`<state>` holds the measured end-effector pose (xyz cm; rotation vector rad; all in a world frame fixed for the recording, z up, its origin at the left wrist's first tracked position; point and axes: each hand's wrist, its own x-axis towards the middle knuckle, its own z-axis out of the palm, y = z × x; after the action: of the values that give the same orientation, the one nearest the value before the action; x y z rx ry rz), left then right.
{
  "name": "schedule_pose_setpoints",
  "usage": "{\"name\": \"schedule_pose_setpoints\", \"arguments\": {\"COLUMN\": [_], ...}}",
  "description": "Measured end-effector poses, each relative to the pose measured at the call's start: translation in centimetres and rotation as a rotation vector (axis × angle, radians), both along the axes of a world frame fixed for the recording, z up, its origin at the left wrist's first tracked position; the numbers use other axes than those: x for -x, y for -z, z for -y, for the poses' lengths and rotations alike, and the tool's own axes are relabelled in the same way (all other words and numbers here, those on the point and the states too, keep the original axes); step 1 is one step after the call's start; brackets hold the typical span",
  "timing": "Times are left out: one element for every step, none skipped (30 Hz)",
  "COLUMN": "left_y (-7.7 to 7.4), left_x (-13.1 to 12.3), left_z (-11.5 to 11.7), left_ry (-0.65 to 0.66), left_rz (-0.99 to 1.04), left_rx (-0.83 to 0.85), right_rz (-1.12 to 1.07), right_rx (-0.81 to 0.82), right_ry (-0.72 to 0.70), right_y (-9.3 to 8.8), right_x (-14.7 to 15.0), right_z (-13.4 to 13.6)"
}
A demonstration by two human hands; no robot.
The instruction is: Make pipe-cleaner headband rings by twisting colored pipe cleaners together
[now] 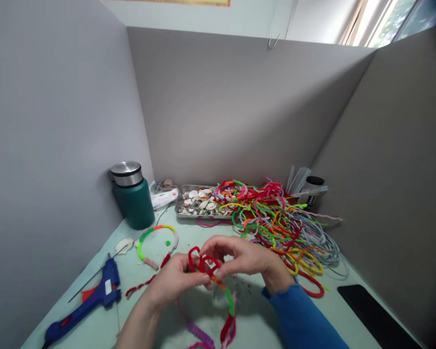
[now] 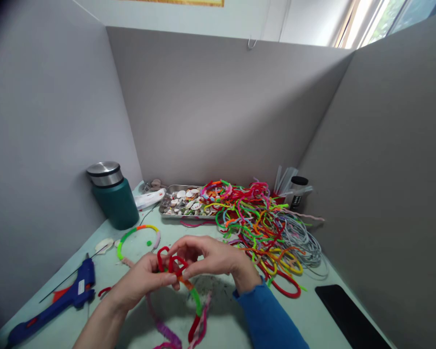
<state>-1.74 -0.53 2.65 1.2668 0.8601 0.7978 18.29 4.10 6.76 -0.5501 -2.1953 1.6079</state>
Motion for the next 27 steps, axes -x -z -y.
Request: {"name": "schedule_pose_setpoints", "arguments": {"left_y": [0.0,-0.1,-0.1,-0.1,-0.1,-0.1,-0.1,-0.1,-0.1,-0.1,-0.1,-0.1,-0.1,-0.1,-0.2,-0.2,-0.2,-0.2,-0.1,0.0,0.1,0.2,0.3,0.4,0.4,0.4,0.5], "left_x": [0.0,-0.1,-0.2,-0.2,-0.3,-0.3,-0.4,-0.4,-0.4,-0.4,-0.4,-0.4,-0.4,-0.4,-0.3,-0.3,-0.2,-0.2,-0.1,-0.1,-0.1,0.0,0.0,0.0,0.0,-0.1,-0.1], "left_z": [0.1,0.1,0.2,0.2,0.2,0.3,0.3,0.3,0.4,0.4,0.4,0.4,0.3,0.3,0.2,0.1,0.0,0.0,-0.1,-0.1,-0.1,-0.1,0.0,0.0,0.0,0.0,-0.1], "left_ry": [0.037,0.070,0.096,0.117,0.134,0.146,0.154,0.158,0.159,0.159,0.155,0.147,0.135,0.119,0.102,0.084,0.066,0.049,0.031,0.019,0.010,0.003,-0.001,-0.007,-0.014,-0.026,-0.042], "left_rz": [0.020,0.038,0.053,0.063,0.069,0.075,0.081,0.088,0.096,0.110,0.125,0.135,0.139,0.137,0.127,0.113,0.093,0.073,0.050,0.027,0.006,-0.012,-0.026,-0.034,-0.039,-0.039,-0.036], "left_rx": [0.011,0.023,0.037,0.051,0.066,0.080,0.089,0.094,0.099,0.104,0.110,0.117,0.120,0.120,0.115,0.106,0.094,0.086,0.082,0.079,0.078,0.081,0.087,0.092,0.096,0.103,0.107], "right_rz": [-0.007,-0.005,0.006,0.024,0.043,0.057,0.066,0.070,0.069,0.064,0.056,0.046,0.032,0.017,0.004,-0.005,-0.012,-0.019,-0.024,-0.029,-0.037,-0.046,-0.056,-0.067,-0.076,-0.080,-0.076], "right_rx": [0.041,0.067,0.079,0.078,0.073,0.070,0.076,0.090,0.108,0.123,0.129,0.127,0.118,0.105,0.092,0.077,0.058,0.034,0.005,-0.030,-0.069,-0.108,-0.145,-0.179,-0.212,-0.246,-0.284], "right_ry": [-0.045,-0.084,-0.120,-0.152,-0.174,-0.184,-0.188,-0.185,-0.179,-0.166,-0.148,-0.125,-0.096,-0.064,-0.032,-0.003,0.025,0.054,0.079,0.098,0.109,0.111,0.107,0.101,0.100,0.109,0.126], "right_y": [0.2,0.4,0.6,0.8,0.9,0.9,1.0,1.1,1.2,1.3,1.5,1.6,1.8,1.9,2.0,2.0,2.0,1.9,1.9,1.8,1.7,1.6,1.6,1.5,1.5,1.5,1.4], "right_x": [0.0,0.0,0.1,0.2,0.2,0.2,0.3,0.3,0.3,0.4,0.4,0.6,0.7,0.9,1.0,1.2,1.4,1.5,1.6,1.6,1.6,1.6,1.6,1.6,1.6,1.6,1.6], "right_z": [-0.1,-0.2,-0.2,-0.3,-0.3,-0.4,-0.4,-0.4,-0.5,-0.5,-0.5,-0.5,-0.5,-0.4,-0.4,-0.3,-0.3,-0.2,-0.2,-0.2,-0.2,-0.2,-0.2,-0.2,-0.3,-0.3,-0.3]}}
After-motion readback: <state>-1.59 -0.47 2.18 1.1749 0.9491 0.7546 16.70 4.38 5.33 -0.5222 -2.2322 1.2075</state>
